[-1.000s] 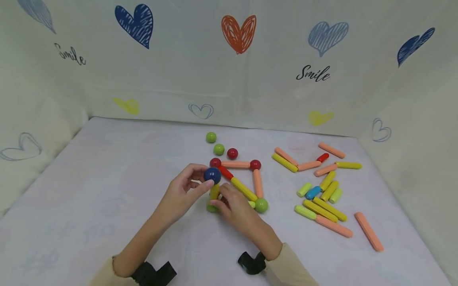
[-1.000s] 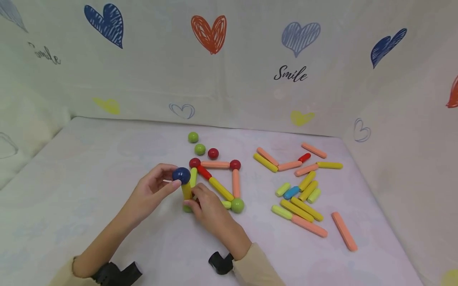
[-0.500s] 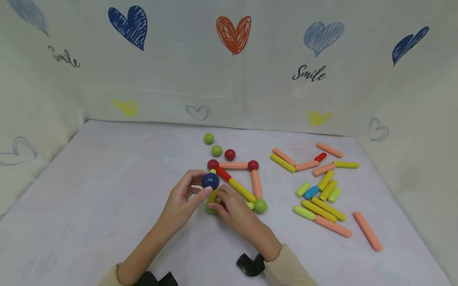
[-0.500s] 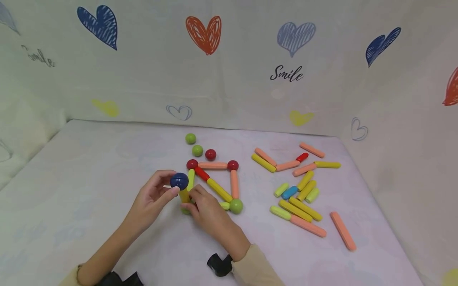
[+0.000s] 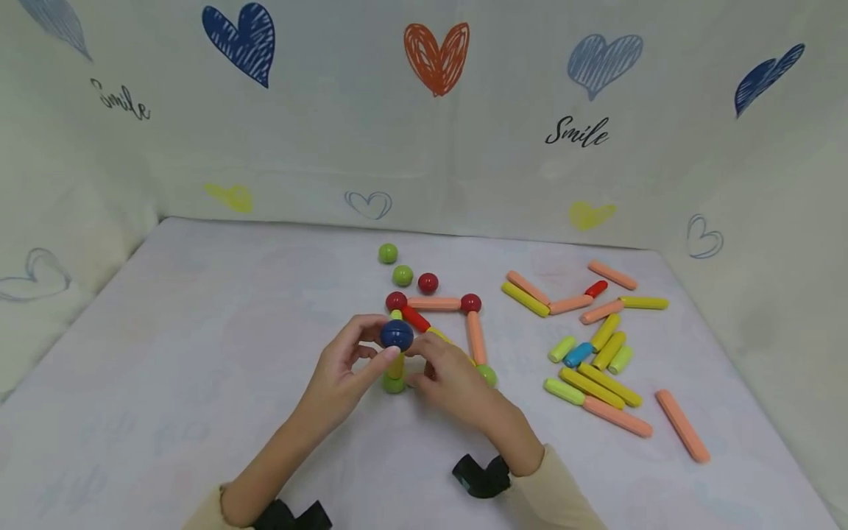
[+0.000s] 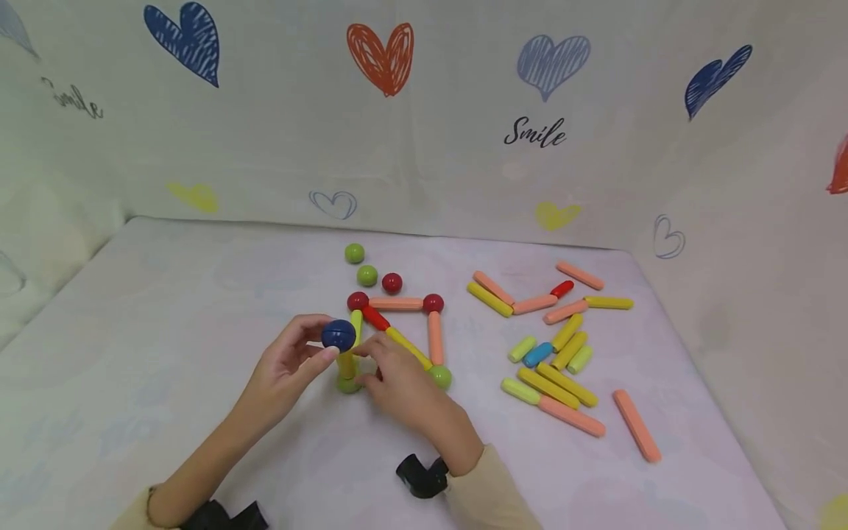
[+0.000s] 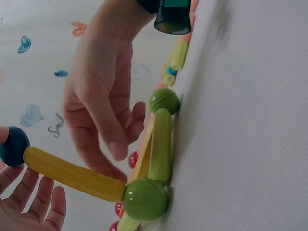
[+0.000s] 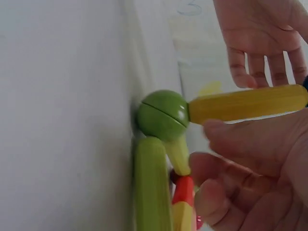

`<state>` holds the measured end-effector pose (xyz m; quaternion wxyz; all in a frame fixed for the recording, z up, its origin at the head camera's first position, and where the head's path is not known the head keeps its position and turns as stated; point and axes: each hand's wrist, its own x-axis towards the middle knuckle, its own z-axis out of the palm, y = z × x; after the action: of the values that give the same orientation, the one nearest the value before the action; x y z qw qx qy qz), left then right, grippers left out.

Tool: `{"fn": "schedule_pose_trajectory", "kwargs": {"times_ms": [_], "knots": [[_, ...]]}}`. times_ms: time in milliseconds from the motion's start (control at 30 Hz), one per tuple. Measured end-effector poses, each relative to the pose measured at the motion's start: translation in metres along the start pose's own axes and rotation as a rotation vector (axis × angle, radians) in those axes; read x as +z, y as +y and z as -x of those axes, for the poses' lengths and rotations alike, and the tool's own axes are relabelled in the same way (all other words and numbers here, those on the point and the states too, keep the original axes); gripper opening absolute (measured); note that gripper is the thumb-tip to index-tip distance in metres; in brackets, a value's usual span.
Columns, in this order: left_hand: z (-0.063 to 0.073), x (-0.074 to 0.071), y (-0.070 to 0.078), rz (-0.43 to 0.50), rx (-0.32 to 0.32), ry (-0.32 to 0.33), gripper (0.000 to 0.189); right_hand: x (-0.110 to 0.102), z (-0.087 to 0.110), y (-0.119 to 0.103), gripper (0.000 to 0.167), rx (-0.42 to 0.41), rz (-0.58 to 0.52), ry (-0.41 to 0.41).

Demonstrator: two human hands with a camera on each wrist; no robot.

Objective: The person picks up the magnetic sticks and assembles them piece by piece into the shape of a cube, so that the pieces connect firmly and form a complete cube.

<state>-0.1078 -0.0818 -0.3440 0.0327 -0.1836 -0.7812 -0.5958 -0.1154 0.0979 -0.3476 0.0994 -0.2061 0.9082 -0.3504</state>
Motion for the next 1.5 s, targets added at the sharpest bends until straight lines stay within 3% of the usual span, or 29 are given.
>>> {"fn": "schedule_pose_trajectory", "kwargs": {"times_ms": [167,367,633,767,967,1233,1500], "knots": [[-0.001,0.0,0.001,-0.022,0.006,0.005,0.033,-0.005,0.002,0.003,0.03,0.09,0.168,-0.076],[-0.001,0.0,0.001,-0.023,0.008,0.011,0.031,0.0,0.002,0.005,0.021,0.067,0.309,-0.054],[-0.001,-0.001,0.0,-0.032,0.006,0.013,0.031,-0.002,0.002,0.004,0.022,0.053,0.317,-0.049],[0.0,-0.001,0.0,-0.042,0.009,0.014,0.031,-0.007,0.003,0.004,0.025,0.062,0.271,-0.057],[-0.001,0.0,0.0,-0.051,-0.011,0.013,0.032,-0.034,0.012,0.01,0.023,0.135,0.151,0.053],[-0.002,0.0,0.001,-0.033,-0.037,0.001,0.032,-0.082,0.045,0.042,0.025,0.157,0.168,0.189],[-0.003,0.001,0.001,-0.045,-0.061,0.002,0.034,-0.113,0.098,0.082,0.026,0.275,0.212,0.185]]}}
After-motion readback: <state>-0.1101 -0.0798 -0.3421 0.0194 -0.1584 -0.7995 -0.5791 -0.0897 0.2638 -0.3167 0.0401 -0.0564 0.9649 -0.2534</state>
